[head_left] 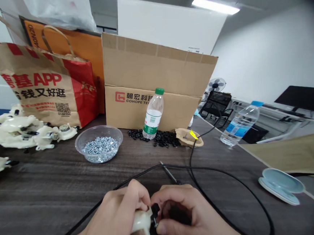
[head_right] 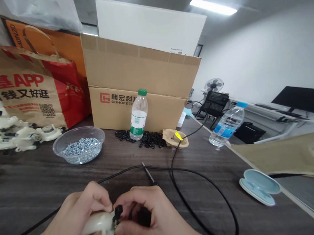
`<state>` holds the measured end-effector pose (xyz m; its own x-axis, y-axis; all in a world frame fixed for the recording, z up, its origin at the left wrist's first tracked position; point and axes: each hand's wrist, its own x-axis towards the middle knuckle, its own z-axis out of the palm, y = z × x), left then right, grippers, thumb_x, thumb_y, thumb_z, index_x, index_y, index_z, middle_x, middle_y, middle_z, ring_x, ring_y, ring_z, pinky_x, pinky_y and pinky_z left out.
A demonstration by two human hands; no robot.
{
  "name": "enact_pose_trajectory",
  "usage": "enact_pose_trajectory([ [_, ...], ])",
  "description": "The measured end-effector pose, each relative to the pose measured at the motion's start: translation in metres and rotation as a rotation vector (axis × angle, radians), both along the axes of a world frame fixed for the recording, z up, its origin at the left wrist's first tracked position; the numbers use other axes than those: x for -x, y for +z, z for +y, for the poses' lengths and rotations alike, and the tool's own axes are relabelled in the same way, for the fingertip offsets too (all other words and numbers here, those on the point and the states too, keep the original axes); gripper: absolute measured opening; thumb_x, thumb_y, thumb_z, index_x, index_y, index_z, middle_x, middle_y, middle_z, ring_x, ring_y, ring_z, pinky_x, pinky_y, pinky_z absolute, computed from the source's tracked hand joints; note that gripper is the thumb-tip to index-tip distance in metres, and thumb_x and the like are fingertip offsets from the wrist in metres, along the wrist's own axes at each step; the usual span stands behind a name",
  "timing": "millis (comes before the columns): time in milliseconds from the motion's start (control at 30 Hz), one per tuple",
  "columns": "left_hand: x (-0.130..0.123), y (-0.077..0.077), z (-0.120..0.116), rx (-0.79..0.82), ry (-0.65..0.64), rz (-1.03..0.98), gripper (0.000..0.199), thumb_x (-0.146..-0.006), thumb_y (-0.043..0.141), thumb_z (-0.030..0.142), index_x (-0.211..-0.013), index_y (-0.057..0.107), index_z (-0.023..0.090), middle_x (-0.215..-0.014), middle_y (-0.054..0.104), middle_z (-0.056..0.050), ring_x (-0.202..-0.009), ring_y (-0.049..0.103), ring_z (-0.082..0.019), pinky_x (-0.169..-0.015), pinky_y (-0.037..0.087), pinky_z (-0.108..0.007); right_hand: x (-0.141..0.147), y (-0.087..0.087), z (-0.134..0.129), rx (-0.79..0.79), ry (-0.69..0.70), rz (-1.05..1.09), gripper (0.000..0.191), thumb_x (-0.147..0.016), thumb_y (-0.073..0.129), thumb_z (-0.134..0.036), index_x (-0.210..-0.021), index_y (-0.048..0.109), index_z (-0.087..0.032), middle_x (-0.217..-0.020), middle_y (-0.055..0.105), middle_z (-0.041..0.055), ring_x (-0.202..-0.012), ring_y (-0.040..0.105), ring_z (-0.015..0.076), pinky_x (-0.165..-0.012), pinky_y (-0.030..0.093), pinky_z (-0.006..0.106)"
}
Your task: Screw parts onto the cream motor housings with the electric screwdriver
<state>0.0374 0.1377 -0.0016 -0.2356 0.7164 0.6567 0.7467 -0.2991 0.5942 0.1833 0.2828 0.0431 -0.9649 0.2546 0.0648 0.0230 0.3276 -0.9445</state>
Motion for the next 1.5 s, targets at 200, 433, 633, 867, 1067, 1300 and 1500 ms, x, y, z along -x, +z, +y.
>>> enact_pose_trajectory([
  [200, -0.003, 0.01, -0.004, -0.011, 0.083, 0.196, 0.025, -0.065, 0.043, 0.015, -0.088, 0.04, 0.026, -0.058, 0.055, 0.01, -0.04, 0.053, -0.01, -0.04, 0.034, -0.019, -0.003, 0.009, -0.002, -0.092, 0.014, -0.025, 0.013, -0.083, 0.076, -0.017, -0.095, 0.078, -0.019, -0.084, 0.069, 0.0021, -0.072, 0.06, 0.0127, -0.068, 0.047, 0.02],
  [433, -0.004, 0.015, -0.005, 0.023, 0.106, 0.296, 0.012, -0.079, 0.038, 0.017, -0.086, 0.037, 0.027, -0.061, 0.06, 0.007, -0.045, 0.062, -0.013, -0.041, 0.044, -0.022, -0.001, 0.006, -0.001, -0.17, 0.06, 0.063, 0.014, -0.087, 0.073, -0.02, -0.101, 0.077, -0.021, -0.088, 0.069, 0.0032, -0.074, 0.059, 0.0133, -0.069, 0.047, 0.021],
  [633, -0.006, 0.015, -0.007, 0.024, 0.143, 0.329, 0.014, -0.083, 0.038, 0.013, -0.088, 0.039, 0.026, -0.063, 0.063, 0.007, -0.047, 0.065, -0.014, -0.044, 0.049, -0.023, -0.004, 0.0, -0.002, -0.195, 0.083, 0.099, 0.01, -0.091, 0.073, -0.027, -0.099, 0.076, -0.021, -0.088, 0.067, 0.0031, -0.072, 0.057, 0.0129, -0.066, 0.045, 0.021],
  [867, -0.005, 0.014, -0.004, -0.023, 0.075, 0.318, 0.022, -0.075, 0.038, 0.009, -0.089, 0.035, 0.027, -0.06, 0.062, 0.008, -0.044, 0.06, -0.012, -0.041, 0.046, -0.019, -0.002, -0.002, -0.001, -0.253, 0.133, 0.112, 0.032, -0.101, 0.064, -0.048, -0.099, 0.073, -0.017, -0.082, 0.063, 0.0026, -0.071, 0.054, 0.0121, -0.063, 0.041, 0.02],
  [1067, -0.002, 0.018, -0.004, -0.044, 0.087, 0.343, 0.022, -0.076, 0.037, 0.009, -0.089, 0.032, 0.026, -0.059, 0.059, 0.008, -0.046, 0.061, -0.012, -0.045, 0.046, -0.018, 0.004, -0.005, 0.001, -0.274, 0.171, 0.141, 0.042, -0.104, 0.058, -0.053, -0.094, 0.07, -0.014, -0.079, 0.061, 0.0024, -0.07, 0.052, 0.0113, -0.063, 0.038, 0.02],
  [1300, -0.004, 0.026, -0.002, -0.043, 0.072, 0.349, 0.028, -0.08, 0.036, 0.008, -0.101, 0.045, 0.025, -0.06, 0.061, 0.008, -0.044, 0.058, -0.011, -0.044, 0.044, -0.02, 0.002, -0.011, 0.003, -0.211, 0.135, 0.132, 0.017, -0.096, 0.068, -0.032, -0.097, 0.073, -0.016, -0.08, 0.061, 0.0011, -0.07, 0.053, 0.0118, -0.065, 0.04, 0.021],
  [1500, -0.002, 0.024, -0.003, -0.081, -0.013, 0.363, 0.015, -0.084, 0.036, 0.013, -0.085, 0.047, 0.023, -0.055, 0.061, 0.007, -0.04, 0.056, -0.012, -0.052, 0.05, -0.023, 0.001, -0.013, 0.002, -0.135, 0.022, 0.17, 0.02, -0.09, 0.076, -0.033, -0.103, 0.077, -0.018, -0.083, 0.069, 0.0027, -0.073, 0.06, 0.0133, -0.068, 0.045, 0.021],
])
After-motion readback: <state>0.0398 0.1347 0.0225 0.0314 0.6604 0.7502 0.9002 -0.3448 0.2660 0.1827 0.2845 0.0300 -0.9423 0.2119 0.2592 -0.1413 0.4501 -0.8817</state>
